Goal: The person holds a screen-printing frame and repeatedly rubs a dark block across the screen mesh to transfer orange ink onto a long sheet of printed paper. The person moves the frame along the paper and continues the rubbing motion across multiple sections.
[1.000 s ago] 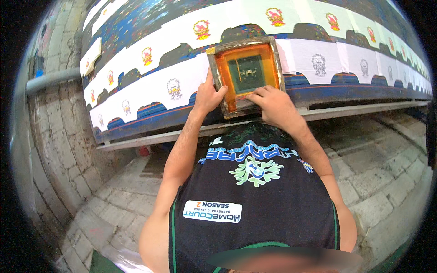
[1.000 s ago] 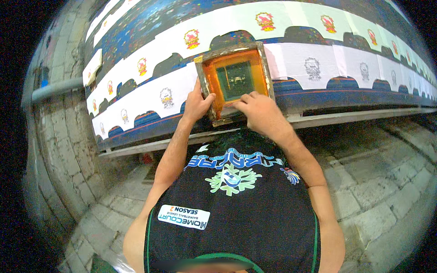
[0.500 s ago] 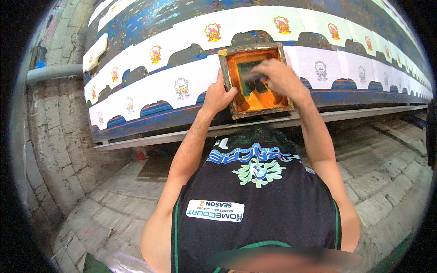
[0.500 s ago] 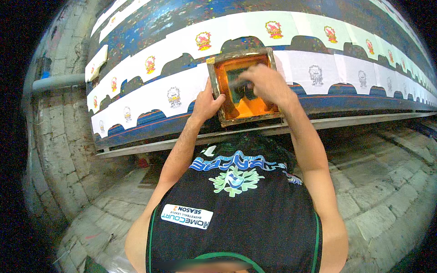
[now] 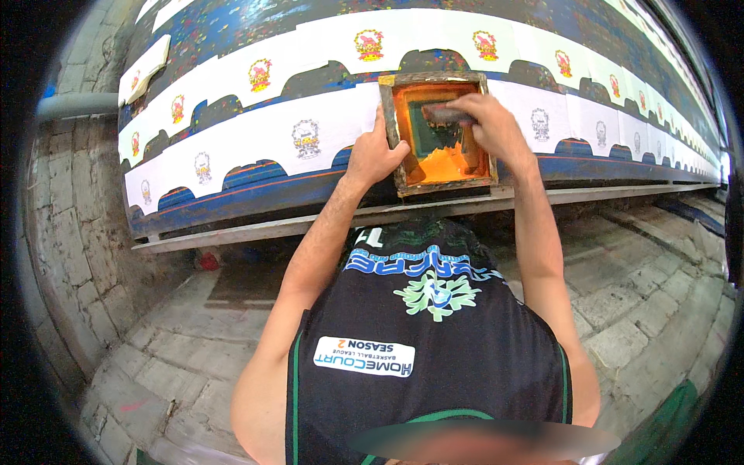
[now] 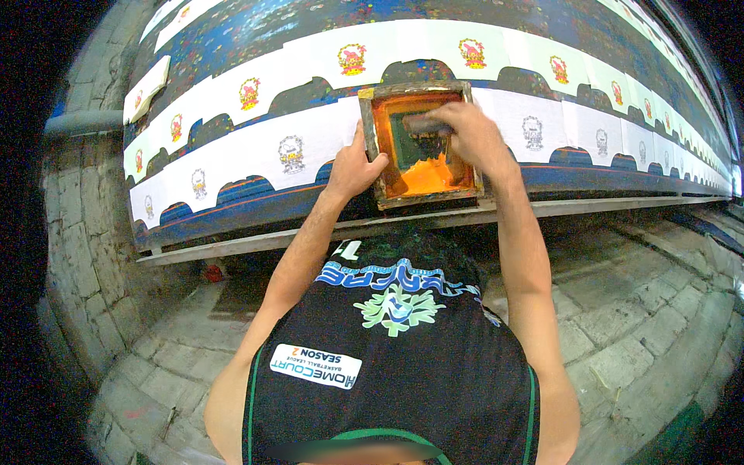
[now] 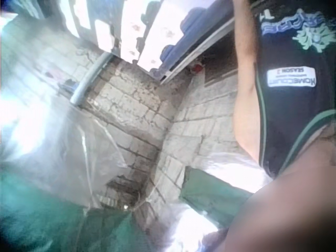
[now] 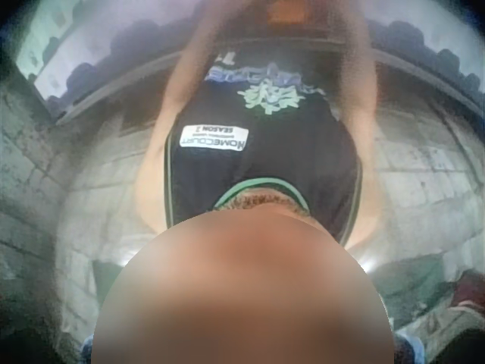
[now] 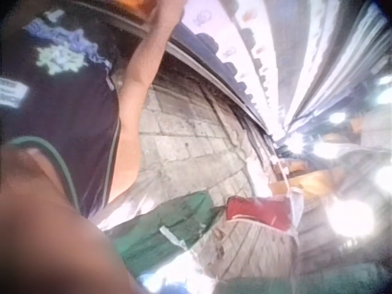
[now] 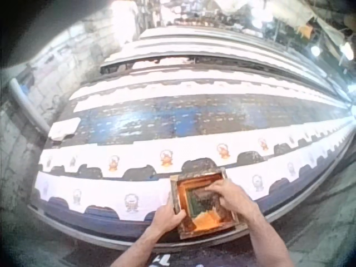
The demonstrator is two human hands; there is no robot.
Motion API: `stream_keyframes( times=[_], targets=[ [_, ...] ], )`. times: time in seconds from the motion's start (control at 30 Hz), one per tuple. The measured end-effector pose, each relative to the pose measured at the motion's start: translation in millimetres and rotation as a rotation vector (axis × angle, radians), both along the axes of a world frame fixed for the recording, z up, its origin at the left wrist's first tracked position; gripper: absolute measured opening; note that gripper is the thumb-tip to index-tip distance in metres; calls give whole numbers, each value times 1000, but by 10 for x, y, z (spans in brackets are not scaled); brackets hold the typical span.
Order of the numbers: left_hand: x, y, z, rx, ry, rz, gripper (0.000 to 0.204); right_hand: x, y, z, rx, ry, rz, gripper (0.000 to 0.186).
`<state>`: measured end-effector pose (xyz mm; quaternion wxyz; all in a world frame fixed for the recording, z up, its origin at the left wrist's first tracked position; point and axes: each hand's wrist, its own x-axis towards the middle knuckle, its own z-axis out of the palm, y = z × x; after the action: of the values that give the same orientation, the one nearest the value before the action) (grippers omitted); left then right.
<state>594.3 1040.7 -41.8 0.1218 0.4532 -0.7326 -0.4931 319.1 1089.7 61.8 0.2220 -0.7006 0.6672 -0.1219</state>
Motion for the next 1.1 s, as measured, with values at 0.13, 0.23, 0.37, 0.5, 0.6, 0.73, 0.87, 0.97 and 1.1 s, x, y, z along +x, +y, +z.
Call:
stream_keyframes(
  times=[0.13,0.23,0.37,0.5,0.6,0.73,0.87,0.97,1.1],
  targets=[
    [6,9,-42,16,10,14,106,-61,-217,-123,31,48,-62,43],
    [17,16,-50,23,-34,12,105,-7,-94,-58,138,31,-74,43],
    [11,22,-52,30,-38,9,106,205,464,53,162,12,-77,53],
    [-8,7,-20,37,-65,7,106,406,899,58,70,46,-98,59],
    [21,-20,44,40,-128,5,105,499,997,-43,-29,41,-86,59],
    [-5,9,201,45,-143,12,104,346,1061,-45,-99,31,-73,59],
    [-402,165,335,-2,-21,28,105,-74,1222,84,-117,13,-106,59],
    [-989,310,340,-67,-58,9,104,-576,1372,141,-118,13,-140,58],
    [-1693,494,299,-34,-4,-23,106,-1251,1587,137,-138,59,-163,50]
  ],
)
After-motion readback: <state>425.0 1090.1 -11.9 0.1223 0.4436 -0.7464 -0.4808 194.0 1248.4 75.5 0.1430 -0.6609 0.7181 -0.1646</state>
